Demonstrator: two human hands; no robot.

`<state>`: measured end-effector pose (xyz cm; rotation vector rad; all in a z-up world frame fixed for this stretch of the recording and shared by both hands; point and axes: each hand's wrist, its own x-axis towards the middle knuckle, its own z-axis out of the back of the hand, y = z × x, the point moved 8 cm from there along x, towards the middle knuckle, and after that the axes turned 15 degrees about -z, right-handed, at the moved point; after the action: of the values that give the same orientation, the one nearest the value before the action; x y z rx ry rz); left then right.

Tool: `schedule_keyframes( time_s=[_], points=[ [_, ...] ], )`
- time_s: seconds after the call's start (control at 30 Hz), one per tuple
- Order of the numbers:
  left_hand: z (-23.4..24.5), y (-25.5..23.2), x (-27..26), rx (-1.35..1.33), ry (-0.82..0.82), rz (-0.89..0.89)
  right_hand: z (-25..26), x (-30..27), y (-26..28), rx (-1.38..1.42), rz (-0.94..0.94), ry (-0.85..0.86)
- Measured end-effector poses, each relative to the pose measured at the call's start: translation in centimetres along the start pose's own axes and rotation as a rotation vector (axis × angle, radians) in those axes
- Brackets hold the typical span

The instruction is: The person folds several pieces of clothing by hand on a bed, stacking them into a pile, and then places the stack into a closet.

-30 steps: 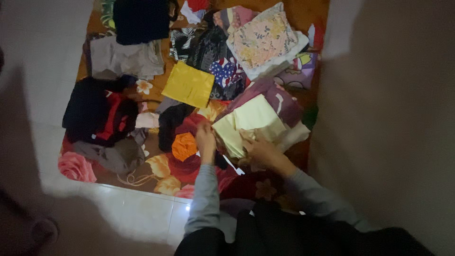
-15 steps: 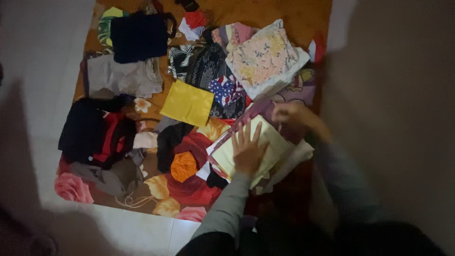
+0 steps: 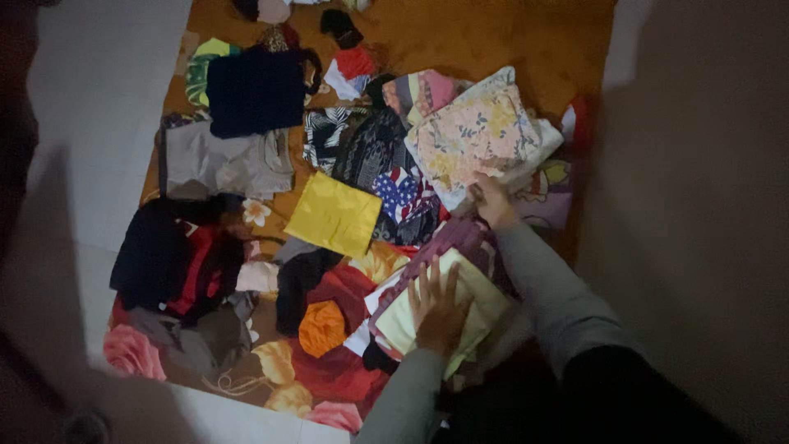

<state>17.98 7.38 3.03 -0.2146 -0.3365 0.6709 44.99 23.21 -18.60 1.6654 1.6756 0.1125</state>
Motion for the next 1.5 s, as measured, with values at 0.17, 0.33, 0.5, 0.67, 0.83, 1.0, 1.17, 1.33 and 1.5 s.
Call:
schedule_keyframes(
  time_s=[0.17,0.33,0.5,0.67,0.83,1.0,1.17,1.33,1.5],
  points=[
    [0.2,-0.4,-0.2,-0.025,-0.017,-0.013,2.9,2.2,0.1,-0.036,-0.270,-0.455],
    [0.3,-0.3,-0.3,0.003,-0.043,0.001,1.3,2.1,2.6,-0.024,-0.193,-0.259],
    [1.1,-0.7,0.2,0.028,-0.089,-0.016,-1.5,-3.6,3.9,-0.048,-0.120,-0.092],
    [0.7,-1.1,-1.3,-0.044,-0.138,-0.039,-4.3,-15.8,-0.9,-0.064,-0.114,0.017],
    [-6.0,2.8,-3.7,-0.483,-0.297,0.032,-6.1,-26.2,-9.5,0.010,-0.108,0.092],
    [-10.4,10.5,-11.1,-1.426,-0.721,0.701,-5.7,-30.5,-14.5,0.033,-0.236,-0.194],
    [-7.5,11.5,-13.3,-1.851,-0.652,1.023,-2.6,-30.5,-17.9,-0.008,-0.208,-0.068],
    [4.8,8.5,-10.8,-1.243,-0.635,0.420,-3.2,-34.0,-17.5,-0.140,-0.126,-0.203],
    [12.1,5.2,-4.7,-0.278,-0.537,0.205,-5.2,-36.4,-15.0,-0.117,-0.093,-0.354]
  ],
)
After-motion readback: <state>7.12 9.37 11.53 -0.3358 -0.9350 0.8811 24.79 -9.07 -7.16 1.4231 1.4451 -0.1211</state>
